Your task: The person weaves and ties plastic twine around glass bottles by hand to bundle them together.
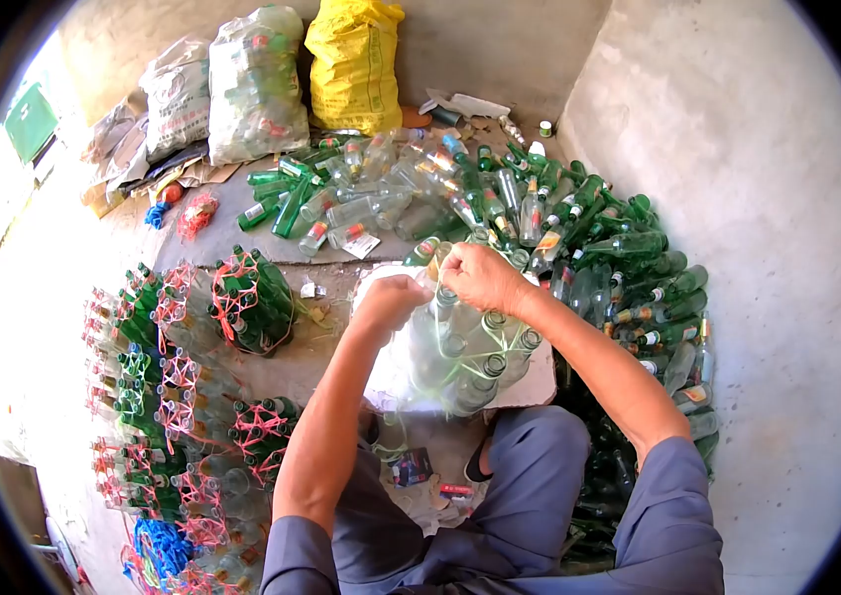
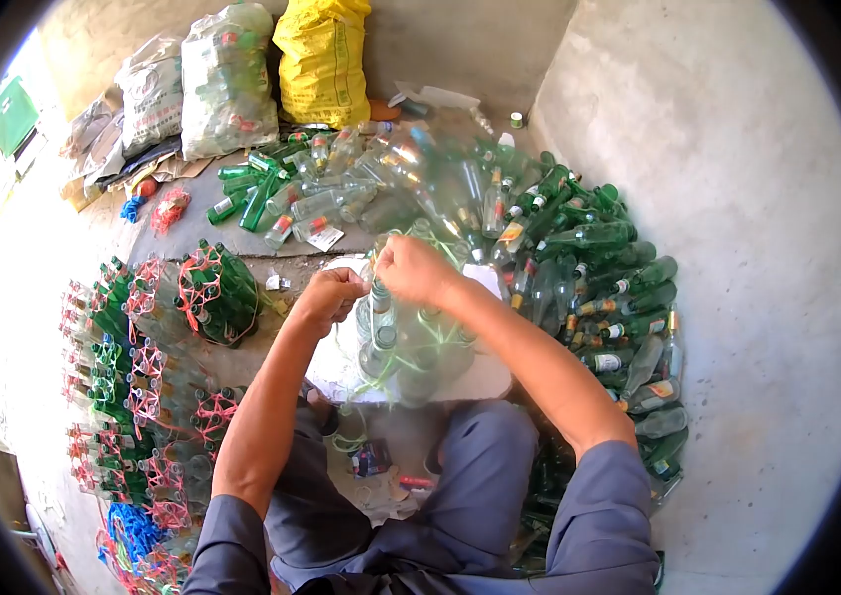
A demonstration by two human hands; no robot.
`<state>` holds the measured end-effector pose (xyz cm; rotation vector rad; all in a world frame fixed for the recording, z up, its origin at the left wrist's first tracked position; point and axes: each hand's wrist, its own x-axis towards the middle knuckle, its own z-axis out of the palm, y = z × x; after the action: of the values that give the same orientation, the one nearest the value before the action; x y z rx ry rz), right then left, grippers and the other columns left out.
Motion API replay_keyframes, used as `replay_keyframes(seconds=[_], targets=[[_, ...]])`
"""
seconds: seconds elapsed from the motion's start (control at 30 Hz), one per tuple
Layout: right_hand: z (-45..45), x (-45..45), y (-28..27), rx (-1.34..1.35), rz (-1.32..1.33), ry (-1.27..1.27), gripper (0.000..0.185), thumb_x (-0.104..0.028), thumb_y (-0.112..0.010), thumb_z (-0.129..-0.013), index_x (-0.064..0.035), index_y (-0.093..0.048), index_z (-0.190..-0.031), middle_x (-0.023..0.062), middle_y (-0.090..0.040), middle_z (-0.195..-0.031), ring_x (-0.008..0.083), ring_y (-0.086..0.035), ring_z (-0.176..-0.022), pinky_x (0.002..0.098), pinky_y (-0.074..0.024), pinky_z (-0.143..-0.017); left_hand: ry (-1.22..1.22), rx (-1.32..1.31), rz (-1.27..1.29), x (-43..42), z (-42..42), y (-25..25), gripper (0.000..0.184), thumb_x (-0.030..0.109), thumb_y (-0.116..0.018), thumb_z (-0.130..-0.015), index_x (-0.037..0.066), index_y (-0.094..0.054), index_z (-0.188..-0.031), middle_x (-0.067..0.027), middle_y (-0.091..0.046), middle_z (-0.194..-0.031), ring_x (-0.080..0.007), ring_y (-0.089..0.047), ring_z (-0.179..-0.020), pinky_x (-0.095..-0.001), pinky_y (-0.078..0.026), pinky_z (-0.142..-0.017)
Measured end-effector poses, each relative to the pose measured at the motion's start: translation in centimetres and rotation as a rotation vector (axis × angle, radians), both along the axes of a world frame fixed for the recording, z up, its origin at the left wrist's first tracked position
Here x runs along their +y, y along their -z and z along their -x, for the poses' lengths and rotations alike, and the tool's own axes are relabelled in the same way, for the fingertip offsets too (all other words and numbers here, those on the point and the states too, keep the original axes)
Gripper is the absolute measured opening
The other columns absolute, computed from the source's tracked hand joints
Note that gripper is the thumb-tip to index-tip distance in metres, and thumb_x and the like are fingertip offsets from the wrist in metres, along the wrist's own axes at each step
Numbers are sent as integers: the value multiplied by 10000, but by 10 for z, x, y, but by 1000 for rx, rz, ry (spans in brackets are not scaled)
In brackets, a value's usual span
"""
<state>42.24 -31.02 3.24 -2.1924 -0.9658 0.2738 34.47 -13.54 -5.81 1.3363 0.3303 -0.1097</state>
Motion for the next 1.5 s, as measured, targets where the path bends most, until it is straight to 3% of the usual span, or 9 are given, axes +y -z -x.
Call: replay_keyframes(seconds=[0.23,0.47,0.77,0.87,0.97,1.27,1.4,1.47,1.5], targets=[[-11,2,-18,-83,124,-104,201,-168,-601,-787,8,-696,-795,214,-682,-733,306,-677,-673,389,-526,-653,-47,-49,14,9,3,0,129,110,-732,-860,81,-622,-800,79,-399,-562,-37,-262,-448,-244,-160,-417],[-23,-9,-53,74,388,-185,197,-137,-603,-718,-1,-706,-817,178,-692,-736,288,-661,-673,362,-515,-641,-36,-144,-86,-10,-4,-4,126,115,-717,-858,56,-648,-772,62,-488,-579,-27,-342,-453,-225,-220,-411],[-30,-14,-63,-276,499,-330,119,-76,-592,-685,-19,-658,-765,205,-659,-770,401,-627,-730,471,-489,-655,-41,-242,-80,-25,-7,-10,148,123,-665,-901,52,-664,-772,63,-505,-584,-23,-358,-459,-224,-241,-420],[-38,-23,-55,-593,539,-370,66,-64,-628,-742,-46,-615,-805,141,-620,-753,342,-624,-740,444,-505,-676,-44,-215,-69,-25,-6,-16,143,123,-664,-900,52,-672,-776,57,-517,-582,-24,-365,-461,-221,-242,-425],[-39,-33,-60,-674,587,-412,73,-72,-655,-769,-62,-594,-807,117,-604,-763,324,-626,-772,455,-509,-698,-54,-198,-67,-26,-8,-11,138,129,-668,-895,51,-680,-782,47,-536,-582,-26,-367,-457,-222,-237,-424],[-22,-66,-34,-752,200,-295,110,-147,-693,-816,-74,-617,-848,97,-642,-779,317,-628,-789,442,-499,-706,-89,-188,-40,-29,-6,-6,160,160,-682,-880,39,-674,-775,20,-560,-579,-33,-362,-439,-228,-224,-412],[-3,-73,-30,-552,167,-175,142,-94,-688,-801,-62,-608,-913,89,-652,-806,311,-637,-808,425,-509,-733,-93,-194,-6,-29,-6,-6,159,151,-684,-874,44,-660,-759,15,-561,-576,-33,-364,-435,-233,-220,-404],[3,-78,-19,-429,116,-106,190,-57,-690,-782,-53,-608,-953,80,-673,-861,293,-647,-828,408,-522,-753,-105,-167,25,-29,-4,-9,104,80,-636,-834,-4,-672,-783,-25,-596,-634,-86,-463,-514,-252,-325,-487],[6,-80,-19,-491,132,-118,200,-50,-687,-780,-52,-604,-962,81,-675,-867,294,-653,-826,405,-526,-746,-111,-153,40,-29,-3,-10,99,44,-612,-814,-28,-678,-796,-44,-614,-663,-112,-513,-553,-261,-377,-529]])
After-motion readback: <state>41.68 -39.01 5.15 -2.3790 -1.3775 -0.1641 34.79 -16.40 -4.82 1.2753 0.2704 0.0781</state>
